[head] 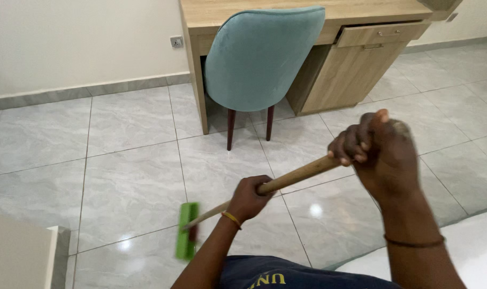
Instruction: The person sweeps the tiled floor around the base of a bed and under a desk using a broom.
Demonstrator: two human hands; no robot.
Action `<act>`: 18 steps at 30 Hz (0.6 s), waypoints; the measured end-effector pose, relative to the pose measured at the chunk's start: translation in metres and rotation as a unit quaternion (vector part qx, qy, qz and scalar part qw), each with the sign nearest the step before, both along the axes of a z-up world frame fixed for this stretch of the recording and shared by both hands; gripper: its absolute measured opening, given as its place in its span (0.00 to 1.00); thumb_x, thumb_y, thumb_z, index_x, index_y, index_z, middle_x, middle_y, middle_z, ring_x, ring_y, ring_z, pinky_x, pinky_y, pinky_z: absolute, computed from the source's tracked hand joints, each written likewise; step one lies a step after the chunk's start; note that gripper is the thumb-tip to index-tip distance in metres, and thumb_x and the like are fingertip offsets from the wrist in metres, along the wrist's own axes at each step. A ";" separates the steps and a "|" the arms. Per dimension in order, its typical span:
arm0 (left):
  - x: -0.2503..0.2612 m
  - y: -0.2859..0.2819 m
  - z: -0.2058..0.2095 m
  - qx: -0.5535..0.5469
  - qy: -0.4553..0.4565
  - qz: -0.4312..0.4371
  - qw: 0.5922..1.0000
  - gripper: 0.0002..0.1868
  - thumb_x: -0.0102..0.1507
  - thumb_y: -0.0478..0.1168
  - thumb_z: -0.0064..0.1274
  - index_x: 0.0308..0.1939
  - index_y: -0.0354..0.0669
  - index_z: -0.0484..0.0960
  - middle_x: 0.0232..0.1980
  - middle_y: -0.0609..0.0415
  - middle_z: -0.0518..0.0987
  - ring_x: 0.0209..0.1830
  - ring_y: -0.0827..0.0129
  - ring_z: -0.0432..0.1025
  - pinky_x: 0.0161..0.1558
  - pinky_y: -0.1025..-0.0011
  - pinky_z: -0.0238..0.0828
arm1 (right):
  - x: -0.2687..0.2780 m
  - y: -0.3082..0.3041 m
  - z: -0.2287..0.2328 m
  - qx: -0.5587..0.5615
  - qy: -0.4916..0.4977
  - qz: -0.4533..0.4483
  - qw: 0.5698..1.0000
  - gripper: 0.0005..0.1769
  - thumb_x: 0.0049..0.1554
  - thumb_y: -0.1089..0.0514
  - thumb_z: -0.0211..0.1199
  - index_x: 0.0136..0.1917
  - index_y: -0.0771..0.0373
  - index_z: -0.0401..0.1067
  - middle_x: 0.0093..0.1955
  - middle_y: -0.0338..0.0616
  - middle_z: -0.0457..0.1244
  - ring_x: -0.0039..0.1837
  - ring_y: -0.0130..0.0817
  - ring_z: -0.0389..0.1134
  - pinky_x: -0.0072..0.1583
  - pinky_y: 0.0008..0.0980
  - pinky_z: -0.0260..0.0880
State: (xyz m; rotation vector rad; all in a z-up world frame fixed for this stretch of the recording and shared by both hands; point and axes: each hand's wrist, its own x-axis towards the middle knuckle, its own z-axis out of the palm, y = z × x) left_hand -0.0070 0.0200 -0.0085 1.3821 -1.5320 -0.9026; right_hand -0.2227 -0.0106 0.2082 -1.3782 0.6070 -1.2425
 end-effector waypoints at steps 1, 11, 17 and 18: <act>0.011 0.003 -0.013 0.051 -0.006 0.041 0.998 0.11 0.59 0.42 0.63 0.44 0.45 0.87 0.33 0.47 0.86 0.29 0.60 0.81 0.36 0.64 0.77 | 0.009 -0.010 -0.019 0.049 -0.031 -0.010 0.998 0.30 0.69 0.38 0.53 0.30 0.54 0.60 0.25 0.35 0.54 0.31 0.32 0.60 0.49 0.46 0.72; 0.101 0.097 -0.155 0.308 -0.325 0.186 0.875 0.09 0.60 0.41 0.56 0.42 0.61 0.87 0.36 0.55 0.87 0.40 0.59 0.81 0.50 0.59 0.74 | 0.076 0.044 -0.187 0.386 0.050 0.082 0.917 0.25 0.67 0.52 0.53 0.28 0.58 0.60 0.28 0.40 0.55 0.45 0.37 0.68 0.66 0.47 0.66; 0.044 0.045 -0.077 0.024 -0.155 0.171 0.973 0.09 0.56 0.33 0.57 0.37 0.52 0.88 0.29 0.47 0.84 0.31 0.49 0.78 0.36 0.53 0.74 | 0.040 0.004 -0.075 0.139 0.032 0.058 0.988 0.31 0.68 0.53 0.52 0.22 0.56 0.58 0.20 0.38 0.50 0.29 0.36 0.59 0.50 0.47 0.71; 0.035 0.033 -0.061 -0.009 -0.141 0.121 0.983 0.10 0.56 0.32 0.57 0.39 0.50 0.86 0.30 0.47 0.84 0.31 0.49 0.78 0.35 0.55 0.75 | 0.034 -0.003 -0.046 0.081 0.029 0.084 0.993 0.32 0.69 0.53 0.53 0.22 0.55 0.57 0.20 0.36 0.48 0.26 0.34 0.56 0.44 0.44 0.68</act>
